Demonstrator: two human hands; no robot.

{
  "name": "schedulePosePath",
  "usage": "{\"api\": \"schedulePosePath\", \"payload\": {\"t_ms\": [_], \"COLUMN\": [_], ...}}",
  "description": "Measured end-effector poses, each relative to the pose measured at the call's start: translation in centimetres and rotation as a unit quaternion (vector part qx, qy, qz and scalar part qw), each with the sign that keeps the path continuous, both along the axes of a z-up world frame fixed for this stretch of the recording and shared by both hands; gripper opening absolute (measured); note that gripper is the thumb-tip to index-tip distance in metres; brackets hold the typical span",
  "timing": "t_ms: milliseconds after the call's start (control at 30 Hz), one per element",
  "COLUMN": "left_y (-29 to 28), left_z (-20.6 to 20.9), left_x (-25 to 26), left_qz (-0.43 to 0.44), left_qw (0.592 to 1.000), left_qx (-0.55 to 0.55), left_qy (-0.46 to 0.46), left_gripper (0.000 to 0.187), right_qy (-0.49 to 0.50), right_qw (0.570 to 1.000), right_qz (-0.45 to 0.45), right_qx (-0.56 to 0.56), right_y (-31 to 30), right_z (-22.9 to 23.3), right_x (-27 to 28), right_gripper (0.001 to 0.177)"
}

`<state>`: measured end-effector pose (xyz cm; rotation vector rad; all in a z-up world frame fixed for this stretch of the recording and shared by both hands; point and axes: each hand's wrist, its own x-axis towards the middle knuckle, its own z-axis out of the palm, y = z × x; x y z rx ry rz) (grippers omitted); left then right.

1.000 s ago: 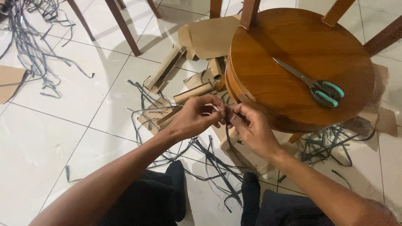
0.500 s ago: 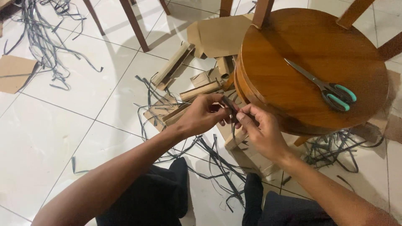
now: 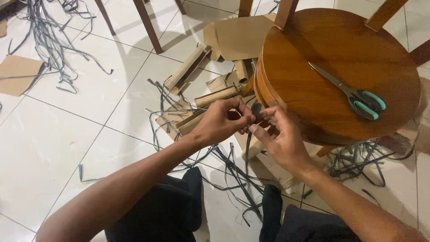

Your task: Wrapping wooden chair legs with cardboard and plastic strips for protection

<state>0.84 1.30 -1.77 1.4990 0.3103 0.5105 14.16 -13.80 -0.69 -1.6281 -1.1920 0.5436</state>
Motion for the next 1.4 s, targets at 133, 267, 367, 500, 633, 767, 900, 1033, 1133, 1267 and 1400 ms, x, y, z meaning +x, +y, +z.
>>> {"api": "schedulePosePath", "payload": {"t_ms": [133, 267, 367, 500, 633, 767, 900, 1033, 1133, 1267, 1400], "left_y": [0.1, 0.1, 0.1, 0.3, 0.5, 0.1, -0.2, -0.4, -0.6, -0.6, -0.3], "left_z": [-0.3, -0.4, -0.2, -0.3, -0.3, -0.1, 0.0, 0.0, -0.1, 0.8, 0.7], "left_x": [0.2, 0.0, 0.0, 0.1, 0.0, 0.1, 0.4, 0.3, 0.3, 0.0, 0.2], "left_qz": [0.000, -0.010, -0.013, -0.003, 0.006, 0.009, 0.004, 0.008, 0.011, 0.005, -0.015], "left_qw": [1.000, 1.000, 0.999, 0.999, 0.998, 0.998, 0.997, 0.997, 0.997, 0.996, 0.996], "left_qx": [0.007, 0.007, 0.044, 0.048, 0.053, 0.052, 0.065, 0.066, 0.065, 0.068, 0.069], "left_qy": [0.001, -0.004, -0.004, 0.009, 0.027, 0.036, 0.037, 0.041, 0.034, 0.049, 0.056], "left_gripper": [0.015, 0.017, 0.013, 0.013, 0.012, 0.011, 0.009, 0.012, 0.009, 0.009, 0.010], "right_qy": [-0.016, -0.014, -0.015, 0.010, 0.012, 0.034, 0.011, 0.007, 0.000, 0.011, 0.009], "right_qw": [1.000, 1.000, 1.000, 1.000, 1.000, 0.999, 0.999, 1.000, 0.999, 0.999, 0.999], "right_qz": [-0.018, -0.016, -0.025, -0.011, 0.017, 0.008, -0.011, -0.002, -0.003, 0.001, 0.015], "right_qx": [0.016, 0.007, -0.001, 0.006, 0.015, 0.034, 0.048, 0.028, 0.032, 0.052, 0.036], "right_y": [0.0, -0.1, 0.0, 0.2, 0.3, 0.3, 0.2, 0.1, 0.2, 0.2, 0.2], "right_z": [-0.1, 0.4, 0.3, 0.3, -0.3, 0.2, -0.2, 0.6, 0.0, 0.0, 0.3], "right_x": [0.6, 0.6, 0.6, 0.6, 1.1, 0.6, 0.8, 0.5, 0.7, 0.9, 1.2], "right_gripper": [0.024, 0.019, 0.013, 0.010, 0.011, 0.014, 0.014, 0.015, 0.015, 0.014, 0.014]}}
